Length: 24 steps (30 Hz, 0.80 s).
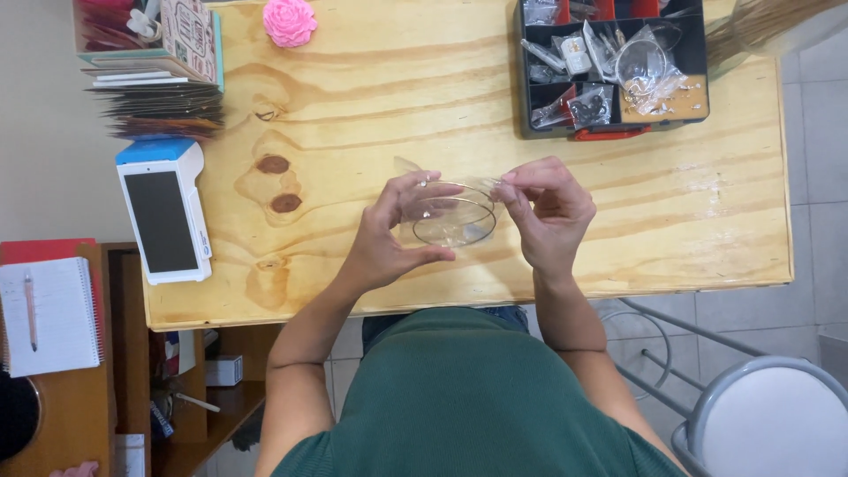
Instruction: The person removes a clear circular headband from a plastic bag, places it on the table, and then picks up another headband to wrap it in plastic. They then open a small white paper packet, remove a black cord necklace, and hold it up for inspection.
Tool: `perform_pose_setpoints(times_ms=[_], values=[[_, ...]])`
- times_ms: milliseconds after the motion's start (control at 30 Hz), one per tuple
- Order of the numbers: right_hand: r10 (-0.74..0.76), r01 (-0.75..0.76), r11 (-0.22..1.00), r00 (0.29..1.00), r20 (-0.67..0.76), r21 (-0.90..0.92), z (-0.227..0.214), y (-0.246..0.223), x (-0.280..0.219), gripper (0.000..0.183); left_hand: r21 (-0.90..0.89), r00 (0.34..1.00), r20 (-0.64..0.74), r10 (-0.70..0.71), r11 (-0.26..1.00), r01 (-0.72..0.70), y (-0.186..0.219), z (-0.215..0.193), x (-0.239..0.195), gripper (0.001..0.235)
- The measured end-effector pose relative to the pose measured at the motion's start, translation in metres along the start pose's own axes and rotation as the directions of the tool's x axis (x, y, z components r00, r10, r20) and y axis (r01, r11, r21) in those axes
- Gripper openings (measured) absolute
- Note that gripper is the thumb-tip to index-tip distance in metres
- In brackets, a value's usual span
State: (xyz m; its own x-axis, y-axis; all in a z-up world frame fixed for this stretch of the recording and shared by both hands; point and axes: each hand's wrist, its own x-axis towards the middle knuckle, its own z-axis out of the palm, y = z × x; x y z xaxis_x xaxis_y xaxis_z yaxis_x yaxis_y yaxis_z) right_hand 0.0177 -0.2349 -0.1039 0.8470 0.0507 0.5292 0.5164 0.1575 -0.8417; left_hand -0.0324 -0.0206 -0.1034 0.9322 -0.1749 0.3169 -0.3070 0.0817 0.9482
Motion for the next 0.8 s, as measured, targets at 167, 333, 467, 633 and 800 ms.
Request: perform_pose_setpoints(times_ms=[167,333,467,633,800], values=[[0.052,-0.05,0.998,0.998,0.035,-0.034,-0.005,-0.006,-0.001,0.009,0.027,0.998,-0.05,-0.035,0.999,0.036,0.002,0.006,-0.004,0.049],[0.014,0.012,0.987,0.987,0.16,-0.16,-0.016,-0.015,0.012,0.008,0.101,0.997,-0.076,-0.001,0.995,0.008,0.001,0.002,-0.007,0.045],[0.073,-0.057,0.995,0.973,0.218,-0.082,-0.005,-0.028,0.02,0.049,0.106,0.992,-0.127,0.022,0.994,-0.009,0.008,0.005,-0.009,0.044],[0.081,-0.068,0.995,0.981,0.178,-0.076,-0.006,-0.021,0.008,0.011,0.212,0.979,-0.133,0.155,0.969,-0.124,0.008,-0.003,-0.008,0.057],[0.045,-0.038,0.997,0.993,0.111,-0.063,-0.01,-0.012,-0.003,0.009,0.27,0.936,-0.234,0.263,0.942,-0.197,0.002,-0.016,-0.007,0.039]])
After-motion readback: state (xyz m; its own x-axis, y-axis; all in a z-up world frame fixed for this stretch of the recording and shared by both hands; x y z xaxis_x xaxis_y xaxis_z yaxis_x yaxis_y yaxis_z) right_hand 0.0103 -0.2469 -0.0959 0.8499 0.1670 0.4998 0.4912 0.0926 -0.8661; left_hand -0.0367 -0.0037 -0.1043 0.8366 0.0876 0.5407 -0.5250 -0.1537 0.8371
